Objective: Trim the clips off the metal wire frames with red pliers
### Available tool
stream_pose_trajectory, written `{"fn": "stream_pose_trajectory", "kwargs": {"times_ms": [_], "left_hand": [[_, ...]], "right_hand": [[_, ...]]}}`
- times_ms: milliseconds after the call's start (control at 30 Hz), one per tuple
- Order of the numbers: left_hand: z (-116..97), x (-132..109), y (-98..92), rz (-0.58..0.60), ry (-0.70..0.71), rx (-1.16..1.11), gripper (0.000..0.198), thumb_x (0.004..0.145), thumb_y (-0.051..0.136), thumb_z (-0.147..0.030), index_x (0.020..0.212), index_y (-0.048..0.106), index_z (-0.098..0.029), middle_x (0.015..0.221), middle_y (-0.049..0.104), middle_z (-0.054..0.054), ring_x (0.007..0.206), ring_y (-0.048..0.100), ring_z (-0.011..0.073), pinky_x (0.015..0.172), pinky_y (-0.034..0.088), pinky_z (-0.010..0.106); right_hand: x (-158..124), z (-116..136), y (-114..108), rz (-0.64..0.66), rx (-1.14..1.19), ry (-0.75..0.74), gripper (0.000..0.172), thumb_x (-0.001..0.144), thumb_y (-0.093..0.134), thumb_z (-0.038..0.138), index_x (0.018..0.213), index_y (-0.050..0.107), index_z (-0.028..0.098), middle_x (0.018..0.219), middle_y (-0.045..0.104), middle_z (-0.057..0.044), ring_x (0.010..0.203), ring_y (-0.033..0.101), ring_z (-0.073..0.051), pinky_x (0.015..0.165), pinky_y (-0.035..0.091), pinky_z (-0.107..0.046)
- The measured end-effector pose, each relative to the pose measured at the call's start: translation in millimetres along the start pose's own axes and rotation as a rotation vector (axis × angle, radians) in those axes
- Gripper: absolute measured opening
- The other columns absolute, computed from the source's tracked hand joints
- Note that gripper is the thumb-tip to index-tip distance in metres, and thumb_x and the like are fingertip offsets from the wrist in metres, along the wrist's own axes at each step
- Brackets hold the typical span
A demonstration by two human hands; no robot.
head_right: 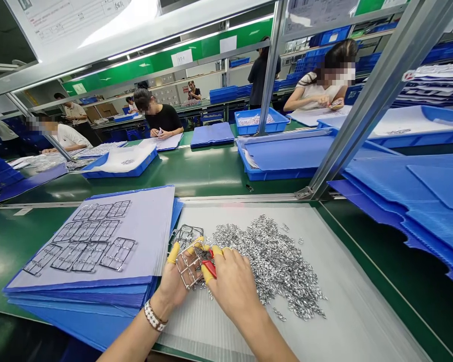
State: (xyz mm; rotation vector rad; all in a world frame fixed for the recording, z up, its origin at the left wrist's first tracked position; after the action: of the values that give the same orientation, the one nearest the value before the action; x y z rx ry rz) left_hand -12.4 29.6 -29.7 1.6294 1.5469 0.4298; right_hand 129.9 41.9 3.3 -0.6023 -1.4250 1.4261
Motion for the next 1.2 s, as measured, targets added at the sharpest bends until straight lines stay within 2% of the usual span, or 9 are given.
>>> {"fn": "stream_pose_trajectory", "kwargs": {"times_ms": [200,533,767,967,1200], "left_hand": [[0.6,1.1,1.7,-0.006,0.019,0.033,0.053,0.088,0.042,-0.056,0.117,0.064,-0.018,0.118,0.064,0.013,0.108,0.058,0.0261,0.084,0.047,0.035],[0.3,0.5,-0.8,-0.024,0.07,0.116,0.059,0.087,0.042,-0.058,0.123,0.06,-0.015,0.122,0.061,0.014,0.112,0.054,0.0291,0.083,0.048,0.036],[0.3,4.5,-0.9,-0.041,0.035,0.027,0.061,0.088,0.038,-0.061,0.122,0.06,-0.015,0.12,0.063,0.014,0.105,0.058,0.0272,0.079,0.047,0.035],[6.5,9.9,2.1,-0.016,0.043,-0.007,0.066,0.087,0.036,-0.063,0.123,0.059,-0.012,0.117,0.065,0.015,0.108,0.058,0.0291,0.094,0.041,0.04],[6.0,4.5,6.8,-0.045,0.055,0.014,0.063,0.088,0.038,-0.061,0.12,0.061,-0.012,0.114,0.067,0.013,0.111,0.057,0.0294,0.099,0.038,0.041]], "right_hand": [[2.9,-0.8,-6.5,0.057,-0.002,0.007,0.023,0.082,0.056,0.03,0.103,0.06,0.022,0.086,0.065,-0.006,0.08,0.06,-0.024,0.068,0.039,-0.036],[1.7,4.3,-5.2,0.026,-0.117,-0.016,0.016,0.081,0.059,0.026,0.096,0.059,0.02,0.08,0.063,-0.005,0.075,0.058,-0.021,0.066,0.037,-0.034],[-9.0,5.4,-8.1,0.016,-0.034,0.015,0.032,0.081,0.06,0.028,0.112,0.057,0.021,0.092,0.065,-0.006,0.087,0.057,-0.024,0.073,0.035,-0.036],[-7.9,13.7,-6.3,0.07,0.007,0.011,0.018,0.08,0.059,0.027,0.097,0.061,0.021,0.088,0.065,-0.006,0.085,0.056,-0.024,0.073,0.034,-0.036],[-3.0,16.0,-11.8,0.101,0.067,0.018,0.017,0.081,0.058,0.027,0.097,0.061,0.022,0.088,0.065,-0.005,0.084,0.058,-0.023,0.072,0.036,-0.035]]}}
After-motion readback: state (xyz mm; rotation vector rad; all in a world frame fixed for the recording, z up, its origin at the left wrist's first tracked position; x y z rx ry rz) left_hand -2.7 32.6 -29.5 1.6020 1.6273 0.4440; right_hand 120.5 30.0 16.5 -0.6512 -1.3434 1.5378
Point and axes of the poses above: each hand's wrist, its own x-axis towards the middle knuckle, its own y-axis out of the palm, z = x × y, the point moved 2 cm from there along x, towards the middle knuckle
